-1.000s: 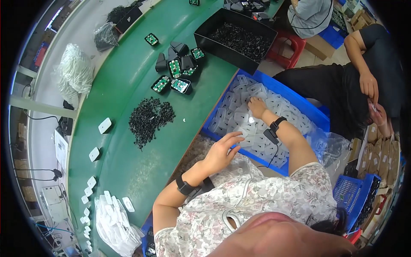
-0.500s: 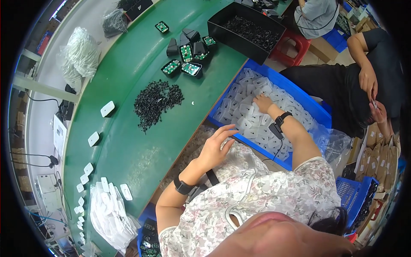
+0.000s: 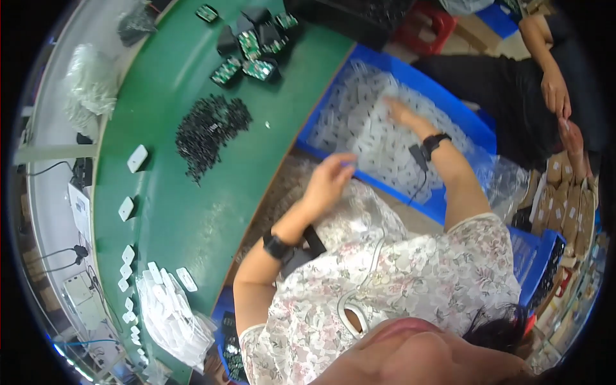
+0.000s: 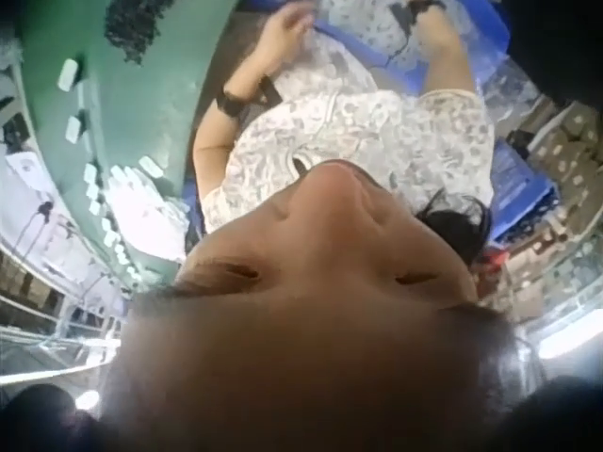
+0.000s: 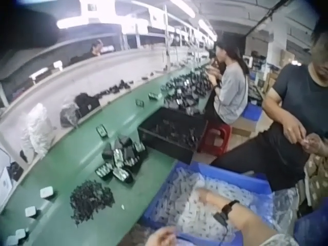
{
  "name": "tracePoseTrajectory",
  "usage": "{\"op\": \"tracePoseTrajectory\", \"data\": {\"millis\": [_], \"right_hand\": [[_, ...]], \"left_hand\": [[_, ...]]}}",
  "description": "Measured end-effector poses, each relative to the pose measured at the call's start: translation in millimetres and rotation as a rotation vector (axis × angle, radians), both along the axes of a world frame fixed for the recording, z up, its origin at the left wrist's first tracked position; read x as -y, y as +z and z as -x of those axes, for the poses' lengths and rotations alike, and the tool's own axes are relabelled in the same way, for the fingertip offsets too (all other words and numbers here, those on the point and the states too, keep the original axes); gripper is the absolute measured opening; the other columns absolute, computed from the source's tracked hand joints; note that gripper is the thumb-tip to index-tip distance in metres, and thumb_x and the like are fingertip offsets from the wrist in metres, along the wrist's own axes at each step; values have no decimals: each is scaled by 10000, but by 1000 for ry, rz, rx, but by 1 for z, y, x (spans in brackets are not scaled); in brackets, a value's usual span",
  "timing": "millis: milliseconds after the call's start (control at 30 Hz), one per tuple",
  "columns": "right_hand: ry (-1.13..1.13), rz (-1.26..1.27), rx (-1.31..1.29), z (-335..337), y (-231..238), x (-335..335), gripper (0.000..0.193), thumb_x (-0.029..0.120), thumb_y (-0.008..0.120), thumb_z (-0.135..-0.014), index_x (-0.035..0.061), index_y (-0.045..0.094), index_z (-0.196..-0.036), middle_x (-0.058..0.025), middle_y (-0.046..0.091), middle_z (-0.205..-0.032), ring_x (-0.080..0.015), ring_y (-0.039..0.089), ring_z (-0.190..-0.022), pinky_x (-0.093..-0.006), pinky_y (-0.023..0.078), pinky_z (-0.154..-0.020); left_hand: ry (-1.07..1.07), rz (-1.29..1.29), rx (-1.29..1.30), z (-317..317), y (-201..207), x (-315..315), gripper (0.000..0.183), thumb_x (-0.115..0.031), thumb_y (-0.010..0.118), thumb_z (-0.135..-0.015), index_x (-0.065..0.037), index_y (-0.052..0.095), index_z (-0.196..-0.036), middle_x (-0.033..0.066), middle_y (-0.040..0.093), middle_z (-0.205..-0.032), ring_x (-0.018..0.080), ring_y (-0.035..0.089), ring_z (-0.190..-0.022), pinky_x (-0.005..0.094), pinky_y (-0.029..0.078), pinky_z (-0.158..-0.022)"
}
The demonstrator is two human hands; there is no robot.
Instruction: Assembling electronic circuit boards into plastic housings on a production line.
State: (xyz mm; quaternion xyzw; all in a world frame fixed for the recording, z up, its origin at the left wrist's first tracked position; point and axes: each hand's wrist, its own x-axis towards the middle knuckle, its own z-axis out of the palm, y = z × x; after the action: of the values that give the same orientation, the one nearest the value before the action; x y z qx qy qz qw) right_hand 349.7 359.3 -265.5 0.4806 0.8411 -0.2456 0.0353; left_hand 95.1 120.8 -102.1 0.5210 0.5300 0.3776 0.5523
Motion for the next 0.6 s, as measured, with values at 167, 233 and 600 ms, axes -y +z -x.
{"op": "tracePoseTrajectory", "data": {"millis": [167, 233, 600], "right_hand": [[-378, 233, -524, 39, 93, 58, 580, 149, 720, -749, 21, 492, -1267, -167, 574, -1129, -286, 543, -1053, -362, 436, -943], [-406, 554, -750, 55, 102, 105, 578, 140, 740, -731, 21, 499, -1243, -121, 570, -1042, -237, 537, -994, -343, 457, -885], [-278, 354, -799, 58, 117, 135, 328, 172, 651, -843, 52, 589, -1143, -122, 604, -1075, -231, 594, -936, -350, 476, -825]], "left_hand": [[249, 194, 221, -27, -37, -47, 451, -270, 598, -920, -45, 471, -1290, 95, 577, -1189, 197, 588, -999, 314, 503, -792], [301, 353, 353, -32, -34, -53, 498, -325, 577, -934, -68, 433, -1335, 90, 553, -1228, 199, 573, -1031, 322, 505, -791], [270, 640, 776, -22, -67, -65, 298, -236, 418, -1008, -44, 533, -1204, 74, 582, -1150, 177, 575, -1050, 366, 517, -886]]}}
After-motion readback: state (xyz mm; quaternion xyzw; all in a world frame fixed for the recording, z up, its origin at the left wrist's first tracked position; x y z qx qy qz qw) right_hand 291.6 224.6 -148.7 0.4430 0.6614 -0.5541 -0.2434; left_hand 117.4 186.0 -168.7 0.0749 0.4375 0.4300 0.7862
